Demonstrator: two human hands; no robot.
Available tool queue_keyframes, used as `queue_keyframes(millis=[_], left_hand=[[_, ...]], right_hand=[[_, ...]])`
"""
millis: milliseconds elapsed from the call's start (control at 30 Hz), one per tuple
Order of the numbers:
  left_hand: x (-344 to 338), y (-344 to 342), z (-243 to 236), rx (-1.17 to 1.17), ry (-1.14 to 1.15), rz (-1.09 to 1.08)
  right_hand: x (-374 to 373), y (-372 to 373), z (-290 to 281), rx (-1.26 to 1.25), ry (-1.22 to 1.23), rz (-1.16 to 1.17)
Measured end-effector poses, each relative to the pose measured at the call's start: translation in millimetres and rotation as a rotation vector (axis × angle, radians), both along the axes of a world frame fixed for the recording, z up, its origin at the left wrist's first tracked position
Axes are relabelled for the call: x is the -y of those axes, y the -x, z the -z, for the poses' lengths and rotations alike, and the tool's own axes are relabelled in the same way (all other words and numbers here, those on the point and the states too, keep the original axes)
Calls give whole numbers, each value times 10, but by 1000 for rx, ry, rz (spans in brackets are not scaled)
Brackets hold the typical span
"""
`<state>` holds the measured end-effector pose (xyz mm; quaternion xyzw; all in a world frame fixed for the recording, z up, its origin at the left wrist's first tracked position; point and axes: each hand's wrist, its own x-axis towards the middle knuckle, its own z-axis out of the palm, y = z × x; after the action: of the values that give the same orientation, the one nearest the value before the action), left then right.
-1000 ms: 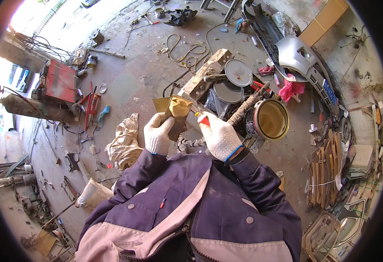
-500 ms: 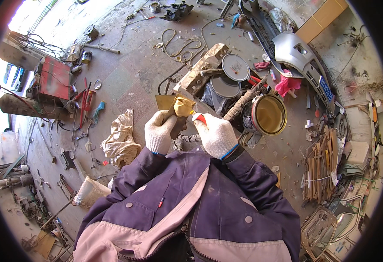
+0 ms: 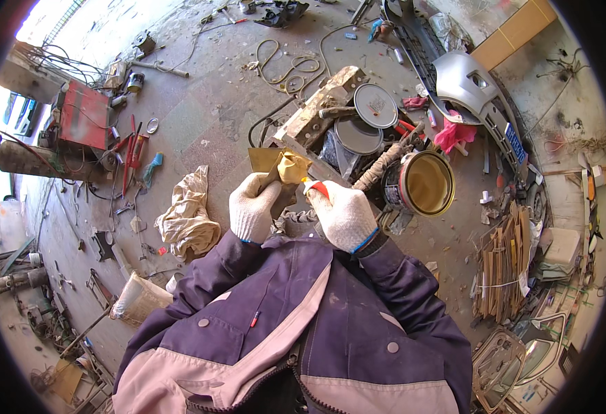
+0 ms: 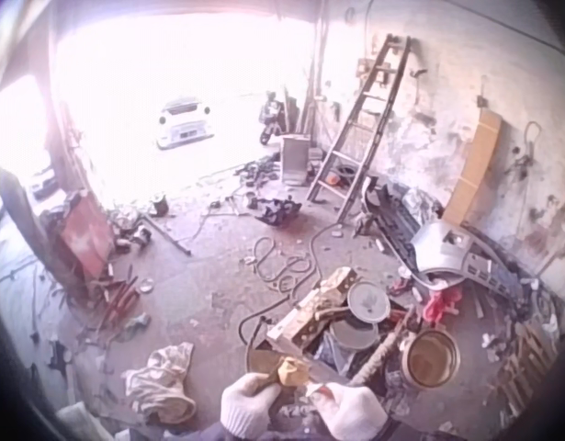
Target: The person applies a yellow body filler to the front bumper of a white car using a metal putty knife, then scrapes and smooths the surface. They later mix additional filler in a can and continue applying it to the bumper area.
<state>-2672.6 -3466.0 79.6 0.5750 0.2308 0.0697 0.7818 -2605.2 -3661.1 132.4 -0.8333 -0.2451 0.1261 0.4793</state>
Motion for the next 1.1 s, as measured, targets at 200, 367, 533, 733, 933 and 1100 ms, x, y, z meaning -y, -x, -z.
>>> queue_keyframes(millis=[200, 367, 533, 733, 933, 1100], left_hand=[[-21, -6, 81, 0, 58, 9], [-9, -3, 74, -7, -9, 13], [48, 14, 18, 26, 29, -19], [60, 44, -118, 5, -112, 57], [99, 75, -192, -17, 108, 40], [85, 71, -185, 14, -1, 43]], right_hand=[[105, -66, -63, -48, 3, -18], [108, -93, -87, -111, -75, -4], [40, -41, -174, -568, -342, 162], [12, 0, -172, -860, -474, 191], [27, 10, -40, -1000, -615, 171], [1, 19, -51, -1073, -680, 249]])
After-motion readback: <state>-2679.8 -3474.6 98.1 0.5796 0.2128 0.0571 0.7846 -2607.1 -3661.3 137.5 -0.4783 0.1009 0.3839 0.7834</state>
